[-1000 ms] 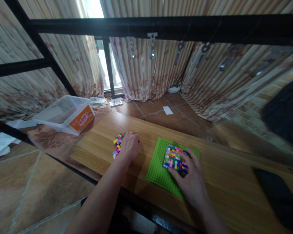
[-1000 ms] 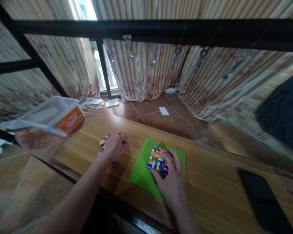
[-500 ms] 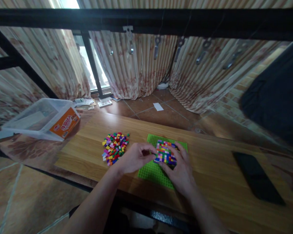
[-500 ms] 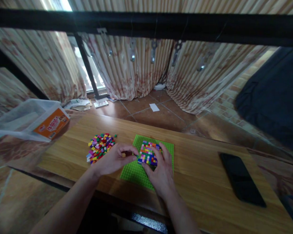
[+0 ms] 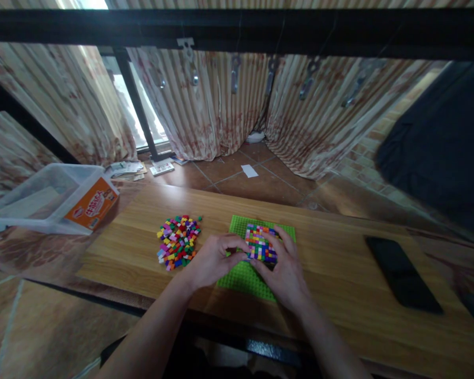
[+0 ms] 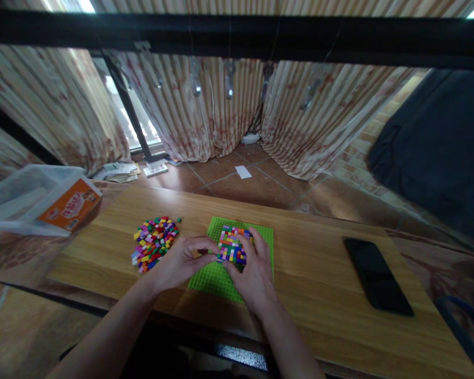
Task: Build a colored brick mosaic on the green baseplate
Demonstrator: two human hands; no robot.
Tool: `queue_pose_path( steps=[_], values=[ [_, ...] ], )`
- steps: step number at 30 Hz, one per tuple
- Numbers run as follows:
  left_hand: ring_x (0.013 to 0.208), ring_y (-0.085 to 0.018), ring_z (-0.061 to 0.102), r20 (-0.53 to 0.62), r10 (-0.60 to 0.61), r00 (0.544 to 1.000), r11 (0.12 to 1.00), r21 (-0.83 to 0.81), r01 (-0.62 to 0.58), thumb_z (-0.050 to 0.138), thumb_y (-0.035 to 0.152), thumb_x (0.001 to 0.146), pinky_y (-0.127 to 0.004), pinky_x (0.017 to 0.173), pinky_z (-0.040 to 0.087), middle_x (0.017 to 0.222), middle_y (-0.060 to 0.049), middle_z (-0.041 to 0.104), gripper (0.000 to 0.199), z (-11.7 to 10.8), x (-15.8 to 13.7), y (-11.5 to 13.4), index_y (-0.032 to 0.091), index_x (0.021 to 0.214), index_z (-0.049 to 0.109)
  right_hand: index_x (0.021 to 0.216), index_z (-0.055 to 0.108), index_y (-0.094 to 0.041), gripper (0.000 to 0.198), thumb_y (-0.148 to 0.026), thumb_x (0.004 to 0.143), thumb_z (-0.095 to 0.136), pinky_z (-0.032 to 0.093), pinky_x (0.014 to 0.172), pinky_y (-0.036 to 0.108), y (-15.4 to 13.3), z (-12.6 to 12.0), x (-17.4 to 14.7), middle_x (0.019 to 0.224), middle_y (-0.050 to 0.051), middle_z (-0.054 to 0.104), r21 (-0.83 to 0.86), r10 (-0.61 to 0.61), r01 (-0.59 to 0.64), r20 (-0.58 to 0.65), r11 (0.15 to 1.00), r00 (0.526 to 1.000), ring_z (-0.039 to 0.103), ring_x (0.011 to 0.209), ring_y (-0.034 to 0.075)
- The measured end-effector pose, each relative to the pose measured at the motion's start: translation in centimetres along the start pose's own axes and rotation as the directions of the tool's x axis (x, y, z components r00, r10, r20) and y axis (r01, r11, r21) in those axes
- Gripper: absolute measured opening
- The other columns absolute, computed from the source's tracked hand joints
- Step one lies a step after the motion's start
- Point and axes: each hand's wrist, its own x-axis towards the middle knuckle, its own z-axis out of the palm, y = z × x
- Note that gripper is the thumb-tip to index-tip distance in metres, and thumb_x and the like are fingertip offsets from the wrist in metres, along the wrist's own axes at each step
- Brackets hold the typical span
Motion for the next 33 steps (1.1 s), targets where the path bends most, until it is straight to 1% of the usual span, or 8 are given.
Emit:
queue_pose_path(
  steps=[4, 11, 17, 20, 25, 29, 33],
  values=[
    [0.087, -0.015, 0.064, -0.024, 0.007, 1.000, 1.000, 0.012, -0.006, 0.064, 0.014, 0.084, -0.026, 0.081, 0.048, 0.091, -0.004, 0.070, 0.012, 0.6, 0.0, -0.4, 0.019, 0.087, 0.075, 0.130, 0.054, -0.023, 0.054, -0.044, 0.082, 0.067, 0.037, 0.111, 0.055, 0.0, 0.0, 0.0, 0.147, 0.013, 0.040, -0.006, 0.000, 0.000, 0.000, 1.000, 1.000, 0.040, 0.136, 0.033],
    [0.086, -0.016, 0.063, -0.095, -0.082, 0.992, 0.996, -0.026, 0.080, 0.069, 0.013, 0.078, -0.028, 0.080, 0.048, 0.088, -0.003, 0.069, 0.009, 1.5, 0.2, -1.1, 0.019, 0.083, 0.073, 0.131, 0.053, -0.026, 0.054, -0.044, 0.082, 0.066, 0.038, 0.110, 0.057, 0.0, 0.0, 0.0, 0.147, 0.012, 0.040, 0.007, -0.011, 0.011, -0.009, 1.000, 1.000, 0.040, 0.135, 0.034],
    [0.084, -0.017, 0.062, -0.114, -0.124, 0.986, 0.992, -0.029, 0.121, 0.069, 0.010, 0.075, -0.028, 0.079, 0.048, 0.084, -0.002, 0.068, 0.009, 1.5, 0.3, -1.2, 0.018, 0.080, 0.070, 0.130, 0.054, -0.025, 0.053, -0.045, 0.082, 0.066, 0.038, 0.111, 0.056, -0.2, -0.2, 0.0, 0.147, 0.012, 0.040, 0.023, 0.008, -0.008, 0.002, 1.000, 1.000, 0.040, 0.136, 0.033],
    [0.084, -0.017, 0.062, -0.103, -0.120, 0.987, 0.993, -0.002, 0.120, 0.068, 0.010, 0.075, -0.027, 0.079, 0.047, 0.084, -0.002, 0.068, 0.010, 1.5, 0.4, -1.2, 0.018, 0.080, 0.069, 0.129, 0.055, -0.025, 0.052, -0.048, 0.083, 0.064, 0.037, 0.111, 0.056, -0.3, -0.3, 0.1, 0.147, 0.012, 0.041, 0.075, 0.025, -0.025, -0.003, 0.997, 1.000, 0.041, 0.135, 0.033],
    [0.085, -0.017, 0.062, -0.100, -0.085, 0.991, 0.994, 0.062, 0.092, 0.068, 0.010, 0.076, -0.027, 0.077, 0.046, 0.083, -0.001, 0.068, 0.009, 1.3, 0.4, -1.1, 0.018, 0.080, 0.068, 0.126, 0.057, -0.024, 0.049, -0.051, 0.085, 0.060, 0.037, 0.110, 0.055, -0.6, -0.1, 0.1, 0.146, 0.013, 0.041, 0.154, 0.098, -0.092, -0.028, 0.984, 0.995, 0.043, 0.134, 0.032],
    [0.084, -0.016, 0.062, -0.092, -0.071, 0.993, 0.994, 0.078, 0.079, 0.067, 0.009, 0.076, -0.027, 0.078, 0.045, 0.084, -0.001, 0.068, 0.010, 1.3, 0.4, -1.0, 0.018, 0.081, 0.067, 0.126, 0.056, -0.022, 0.049, -0.048, 0.085, 0.060, 0.036, 0.111, 0.054, -1.1, 0.6, 0.0, 0.146, 0.014, 0.041, 0.125, 0.116, -0.106, -0.070, 0.986, 0.991, 0.041, 0.135, 0.031],
    [0.082, -0.015, 0.061, -0.091, -0.055, 0.994, 0.995, 0.073, 0.062, 0.067, 0.009, 0.077, -0.026, 0.077, 0.045, 0.082, -0.001, 0.067, 0.009, 1.3, 0.5, -0.7, 0.018, 0.080, 0.066, 0.124, 0.057, -0.021, 0.047, -0.045, 0.084, 0.060, 0.037, 0.110, 0.054, -1.5, 1.2, 0.1, 0.145, 0.014, 0.042, 0.105, 0.139, -0.128, -0.110, 0.986, 0.984, 0.043, 0.133, 0.032]
  ],
)
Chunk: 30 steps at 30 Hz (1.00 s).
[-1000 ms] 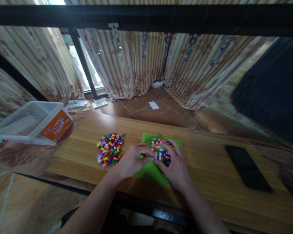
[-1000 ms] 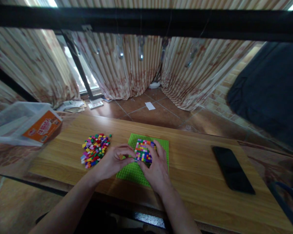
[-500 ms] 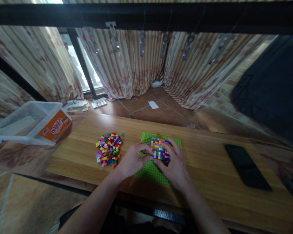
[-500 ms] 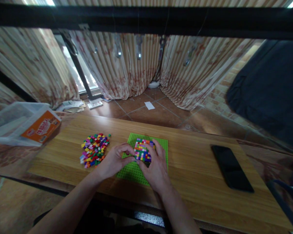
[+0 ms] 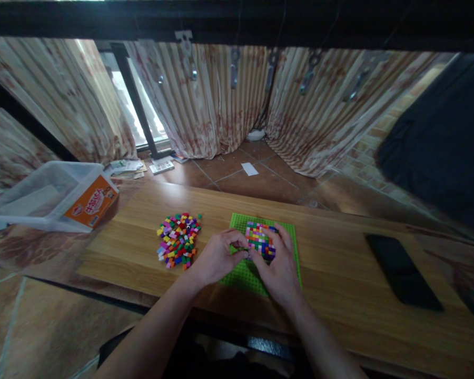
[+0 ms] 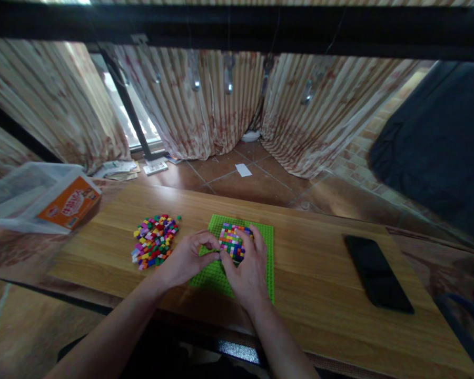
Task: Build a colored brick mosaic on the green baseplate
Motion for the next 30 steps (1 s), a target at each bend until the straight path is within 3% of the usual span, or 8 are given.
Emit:
queue_pose_path(
  steps=[20, 30],
  values=[
    [0.082, -0.014, 0.061, 0.030, 0.032, 0.999, 0.999, 0.035, -0.033, 0.063, 0.007, 0.079, -0.025, 0.075, 0.045, 0.082, 0.000, 0.064, 0.011, -0.01, 0.02, -0.13, 0.018, 0.079, 0.064, 0.120, 0.059, -0.022, 0.043, -0.039, 0.080, 0.062, 0.038, 0.109, 0.053, -0.35, 0.12, 0.18, 0.144, 0.012, 0.041, 0.047, 0.067, -0.067, -0.002, 0.997, 0.998, 0.043, 0.132, 0.032],
    [0.084, -0.015, 0.060, 0.038, 0.135, 0.990, 0.979, 0.148, -0.139, 0.060, 0.009, 0.083, -0.025, 0.076, 0.044, 0.084, 0.000, 0.063, 0.010, 0.16, -0.28, -0.45, 0.018, 0.083, 0.062, 0.118, 0.061, -0.021, 0.044, -0.036, 0.077, 0.062, 0.036, 0.110, 0.053, -0.66, 0.33, 0.18, 0.144, 0.013, 0.041, 0.059, 0.093, -0.092, -0.015, 0.994, 0.996, 0.043, 0.132, 0.032]
  ],
)
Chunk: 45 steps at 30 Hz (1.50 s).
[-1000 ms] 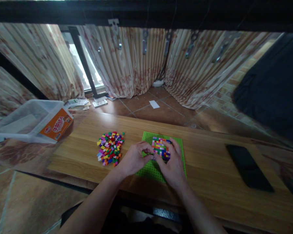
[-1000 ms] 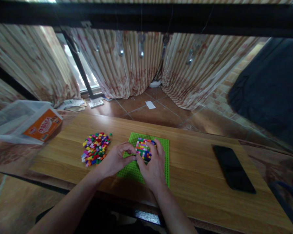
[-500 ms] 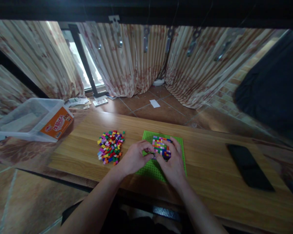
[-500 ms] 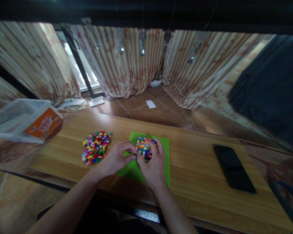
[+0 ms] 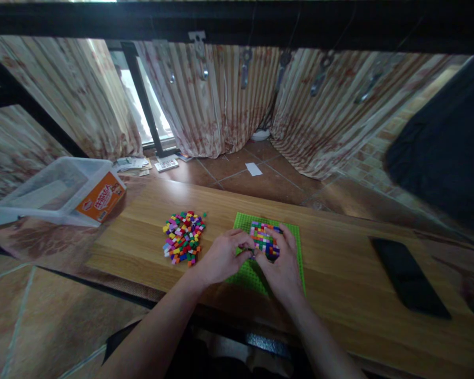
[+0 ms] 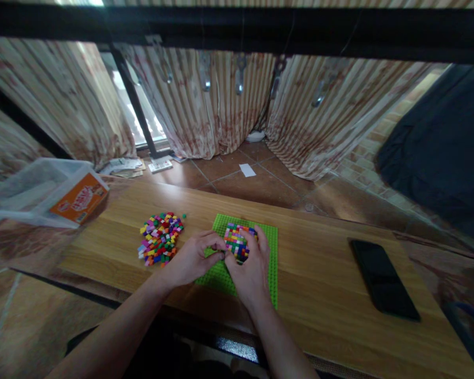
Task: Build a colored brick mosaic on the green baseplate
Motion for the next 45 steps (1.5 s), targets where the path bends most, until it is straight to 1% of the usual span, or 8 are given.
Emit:
queue_pose_path(
  steps=[16, 25, 31, 34, 36, 39, 42, 45],
  values=[
    [0.079, -0.016, 0.059, 0.000, 0.080, 0.997, 0.991, 0.106, -0.080, 0.055, 0.029, 0.092, -0.026, 0.073, 0.045, 0.084, -0.003, 0.063, 0.013, 0.4, 0.0, -0.2, 0.017, 0.090, 0.061, 0.122, 0.060, -0.020, 0.051, -0.055, 0.084, 0.059, 0.033, 0.112, 0.053, 0.7, -0.3, -0.2, 0.146, 0.015, 0.040, -0.030, -0.055, 0.056, 0.028, 0.998, 0.998, 0.040, 0.135, 0.032],
    [0.081, -0.016, 0.059, 0.031, 0.058, 0.998, 0.992, 0.112, -0.061, 0.057, 0.021, 0.088, -0.026, 0.075, 0.046, 0.087, -0.004, 0.063, 0.009, 0.4, -0.1, -0.4, 0.019, 0.095, 0.062, 0.119, 0.062, -0.021, 0.055, -0.059, 0.080, 0.061, 0.033, 0.112, 0.053, 0.8, -0.1, 0.1, 0.145, 0.014, 0.041, -0.031, 0.000, 0.001, 0.027, 1.000, 1.000, 0.040, 0.135, 0.033],
    [0.080, -0.015, 0.060, 0.080, 0.056, 0.995, 0.995, 0.075, -0.062, 0.056, 0.007, 0.077, -0.025, 0.075, 0.047, 0.088, -0.002, 0.064, 0.023, -0.1, -0.2, -0.4, 0.019, 0.095, 0.063, 0.122, 0.060, -0.023, 0.056, -0.060, 0.080, 0.061, 0.032, 0.112, 0.053, 1.4, -0.6, 0.0, 0.147, 0.012, 0.038, -0.040, -0.013, 0.016, 0.080, 0.999, 0.997, 0.038, 0.137, 0.033],
    [0.080, -0.015, 0.061, 0.028, 0.049, 0.998, 0.996, 0.070, -0.051, 0.054, 0.005, 0.074, -0.025, 0.076, 0.048, 0.087, -0.002, 0.065, 0.026, -1.2, 0.1, -1.2, 0.018, 0.095, 0.061, 0.122, 0.060, -0.023, 0.055, -0.060, 0.081, 0.060, 0.033, 0.112, 0.053, 1.6, -0.8, 0.0, 0.147, 0.012, 0.038, -0.035, -0.012, 0.016, 0.090, 0.999, 0.996, 0.038, 0.137, 0.033],
    [0.089, -0.017, 0.062, -0.093, 0.007, 0.996, 0.991, 0.133, 0.005, 0.054, 0.005, 0.074, -0.028, 0.084, 0.049, 0.092, -0.004, 0.067, 0.027, -2.3, 0.5, -2.4, 0.018, 0.097, 0.061, 0.121, 0.061, -0.023, 0.054, -0.060, 0.081, 0.060, 0.034, 0.112, 0.052, 1.6, -0.8, 0.0, 0.147, 0.012, 0.038, -0.034, -0.004, 0.007, 0.083, 0.999, 0.997, 0.039, 0.136, 0.032],
    [0.099, -0.021, 0.061, -0.320, -0.166, 0.933, 0.905, 0.327, 0.273, 0.052, 0.009, 0.079, -0.034, 0.091, 0.047, 0.101, -0.007, 0.067, 0.026, -4.0, 1.1, -4.4, 0.018, 0.100, 0.064, 0.121, 0.062, -0.024, 0.052, -0.059, 0.082, 0.059, 0.034, 0.112, 0.052, 1.5, -0.9, -0.1, 0.147, 0.011, 0.039, -0.033, -0.008, 0.010, 0.082, 0.999, 0.997, 0.040, 0.136, 0.032],
    [0.102, -0.026, 0.059, -0.395, -0.288, 0.872, 0.720, 0.511, 0.469, 0.052, 0.019, 0.084, -0.039, 0.092, 0.044, 0.104, -0.010, 0.068, 0.022, -4.8, 1.6, -5.8, 0.018, 0.101, 0.067, 0.121, 0.062, -0.023, 0.051, -0.059, 0.083, 0.058, 0.034, 0.112, 0.052, 1.5, -1.0, -0.1, 0.147, 0.011, 0.039, -0.039, -0.024, 0.027, 0.081, 0.999, 0.996, 0.040, 0.135, 0.031],
    [0.102, -0.029, 0.059, -0.400, -0.363, 0.842, 0.588, 0.602, 0.540, 0.051, 0.024, 0.087, -0.042, 0.088, 0.042, 0.101, -0.012, 0.068, 0.021, -4.7, 1.8, -6.2, 0.017, 0.095, 0.068, 0.121, 0.061, -0.023, 0.050, -0.058, 0.084, 0.058, 0.035, 0.111, 0.053, 1.5, -1.1, -0.1, 0.147, 0.012, 0.040, -0.045, -0.035, 0.039, 0.085, 0.998, 0.996, 0.040, 0.135, 0.032]
  ],
)
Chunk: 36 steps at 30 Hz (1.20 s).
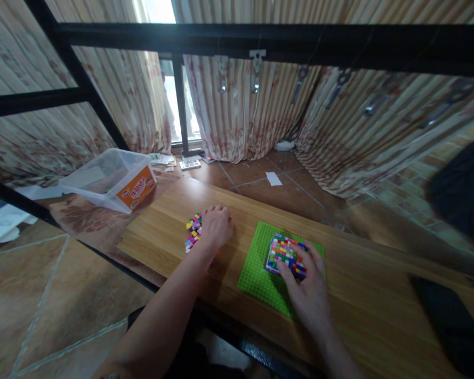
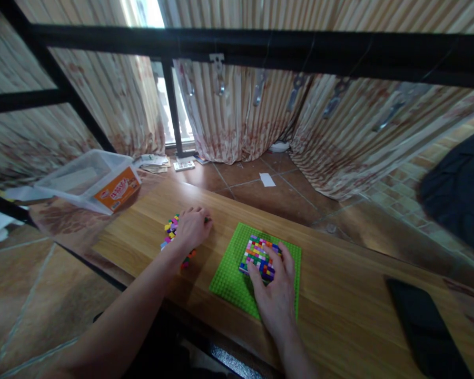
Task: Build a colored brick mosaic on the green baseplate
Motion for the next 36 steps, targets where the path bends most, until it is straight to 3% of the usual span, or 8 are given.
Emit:
queue_pose_path(
  steps=[7, 11, 13, 16, 19, 22, 26, 36],
  values=[
    [0.092, -0.029, 0.062, 0.049, 0.005, 0.999, 1.000, 0.006, -0.006, 0.048, 0.014, 0.085, -0.042, 0.083, 0.039, 0.090, -0.014, 0.069, 0.021, -0.4, 0.1, 0.3, 0.016, 0.081, 0.068, 0.120, 0.063, -0.024, 0.048, -0.055, 0.084, 0.060, 0.036, 0.110, 0.054, 0.1, 0.1, 0.0, 0.146, 0.011, 0.041, 0.019, -0.021, 0.022, -0.025, 1.000, 0.999, 0.042, 0.134, 0.032],
    [0.085, -0.021, 0.063, -0.007, 0.089, 0.996, 0.974, -0.208, -0.088, 0.047, 0.014, 0.087, -0.034, 0.082, 0.043, 0.088, -0.008, 0.069, 0.021, -1.0, -0.1, 1.0, 0.018, 0.082, 0.068, 0.118, 0.063, -0.024, 0.044, -0.054, 0.087, 0.057, 0.036, 0.110, 0.053, 0.1, -0.2, 0.2, 0.145, 0.011, 0.043, 0.062, -0.006, 0.007, -0.014, 0.998, 1.000, 0.043, 0.133, 0.030],
    [0.083, -0.018, 0.063, -0.023, 0.172, 0.985, 0.901, -0.401, -0.166, 0.050, 0.013, 0.085, -0.030, 0.079, 0.045, 0.089, -0.006, 0.069, 0.018, -1.2, -0.5, 1.6, 0.018, 0.086, 0.067, 0.117, 0.064, -0.024, 0.043, -0.054, 0.088, 0.055, 0.035, 0.111, 0.052, -0.1, -0.3, 0.3, 0.144, 0.011, 0.043, 0.083, 0.002, -0.001, -0.015, 0.997, 1.000, 0.043, 0.133, 0.029],
    [0.081, -0.015, 0.062, 0.007, 0.333, 0.943, 0.707, -0.664, -0.245, 0.054, 0.011, 0.082, -0.027, 0.077, 0.048, 0.087, -0.003, 0.068, 0.015, -1.3, -1.8, 2.4, 0.017, 0.088, 0.067, 0.116, 0.064, -0.023, 0.041, -0.053, 0.089, 0.054, 0.034, 0.112, 0.052, -0.2, -0.4, 0.4, 0.143, 0.011, 0.045, 0.103, 0.003, -0.001, -0.020, 0.995, 1.000, 0.044, 0.132, 0.029],
    [0.076, -0.012, 0.062, 0.091, 0.466, 0.880, 0.549, -0.809, -0.208, 0.057, 0.011, 0.082, -0.024, 0.072, 0.048, 0.083, -0.001, 0.067, 0.013, -1.6, -3.3, 3.1, 0.015, 0.089, 0.067, 0.115, 0.065, -0.023, 0.041, -0.053, 0.089, 0.055, 0.033, 0.112, 0.051, -0.3, -0.5, 0.4, 0.142, 0.011, 0.046, 0.117, 0.007, -0.003, -0.032, 0.993, 0.999, 0.045, 0.131, 0.028],
    [0.072, -0.011, 0.061, 0.145, 0.518, 0.843, 0.481, -0.864, -0.147, 0.060, 0.012, 0.081, -0.022, 0.068, 0.048, 0.080, -0.001, 0.067, 0.010, -2.0, -4.5, 3.7, 0.014, 0.089, 0.067, 0.114, 0.065, -0.023, 0.040, -0.052, 0.089, 0.054, 0.033, 0.112, 0.051, -0.3, -0.4, 0.5, 0.142, 0.011, 0.047, 0.122, 0.018, -0.013, -0.041, 0.992, 0.999, 0.045, 0.132, 0.028],
    [0.069, -0.010, 0.059, 0.159, 0.529, 0.833, 0.491, -0.858, -0.148, 0.060, 0.013, 0.083, -0.021, 0.065, 0.045, 0.076, 0.000, 0.065, 0.007, -2.3, -5.1, 4.2, 0.014, 0.087, 0.066, 0.114, 0.066, -0.023, 0.039, -0.051, 0.089, 0.054, 0.033, 0.112, 0.052, -0.2, -0.4, 0.5, 0.140, 0.011, 0.048, 0.126, 0.019, -0.013, -0.043, 0.992, 0.999, 0.045, 0.132, 0.029],
    [0.072, -0.012, 0.057, 0.082, 0.563, 0.822, 0.581, -0.747, -0.323, 0.058, 0.012, 0.083, -0.023, 0.068, 0.044, 0.079, 0.001, 0.061, 0.011, -1.5, -5.4, 5.1, 0.017, 0.092, 0.062, 0.112, 0.067, -0.024, 0.036, -0.049, 0.090, 0.054, 0.034, 0.112, 0.053, -0.1, -0.5, 0.6, 0.139, 0.010, 0.049, 0.118, -0.005, 0.011, -0.055, 0.993, 0.998, 0.047, 0.130, 0.028]
  ],
)
